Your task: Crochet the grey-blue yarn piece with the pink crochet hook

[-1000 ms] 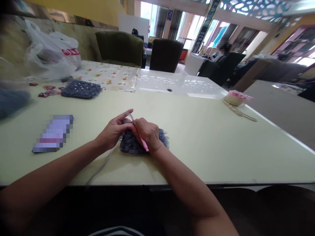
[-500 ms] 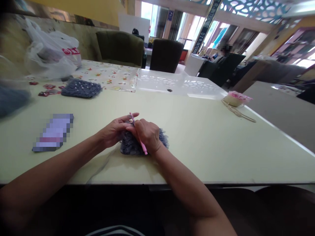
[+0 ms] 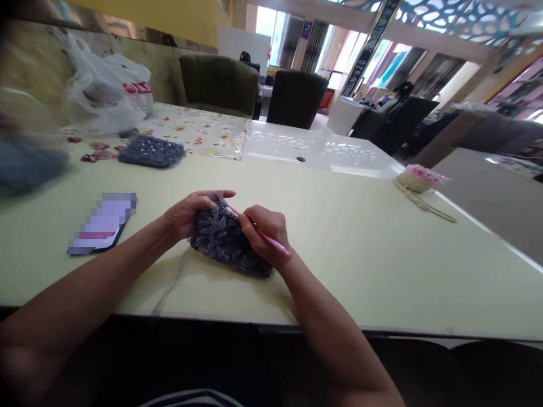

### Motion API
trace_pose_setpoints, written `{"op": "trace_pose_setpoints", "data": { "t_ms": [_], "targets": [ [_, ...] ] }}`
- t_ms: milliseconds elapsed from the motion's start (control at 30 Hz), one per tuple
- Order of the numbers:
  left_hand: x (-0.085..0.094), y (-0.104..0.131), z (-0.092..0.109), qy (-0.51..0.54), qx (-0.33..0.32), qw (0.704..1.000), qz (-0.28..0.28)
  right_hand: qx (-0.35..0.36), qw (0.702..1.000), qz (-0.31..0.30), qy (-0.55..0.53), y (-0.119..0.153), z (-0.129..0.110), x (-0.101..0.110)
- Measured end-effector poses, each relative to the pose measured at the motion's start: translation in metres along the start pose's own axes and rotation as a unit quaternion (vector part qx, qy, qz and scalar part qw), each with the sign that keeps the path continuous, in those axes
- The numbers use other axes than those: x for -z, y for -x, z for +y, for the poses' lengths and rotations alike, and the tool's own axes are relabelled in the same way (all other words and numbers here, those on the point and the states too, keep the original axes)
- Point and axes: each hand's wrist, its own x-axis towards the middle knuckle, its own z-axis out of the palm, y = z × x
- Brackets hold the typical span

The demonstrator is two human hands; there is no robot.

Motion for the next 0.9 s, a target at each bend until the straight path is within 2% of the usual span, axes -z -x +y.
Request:
{"op": "trace_pose_setpoints", "data": {
  "t_ms": [167,433,567,900],
  "targets": [
    [-0.003,0.0,-0.006,-0.022,0.008,1.0,-0.013,-0.089,0.992,-0.011,-0.085,-0.003,0.0,0.003],
    [-0.006,0.0,-0.011,-0.022,0.01,1.0,-0.019,-0.026,0.998,-0.011,-0.055,-0.003,0.006,-0.002],
    [-0.004,-0.001,-0.01,-0.031,0.004,0.999,-0.018,-0.063,0.995,0.002,-0.081,-0.003,0.005,0.001],
    [-0.001,-0.001,-0.009,-0.045,0.0,0.999,-0.017,-0.158,0.973,-0.029,-0.167,-0.006,0.008,0.005]
  ]
}}
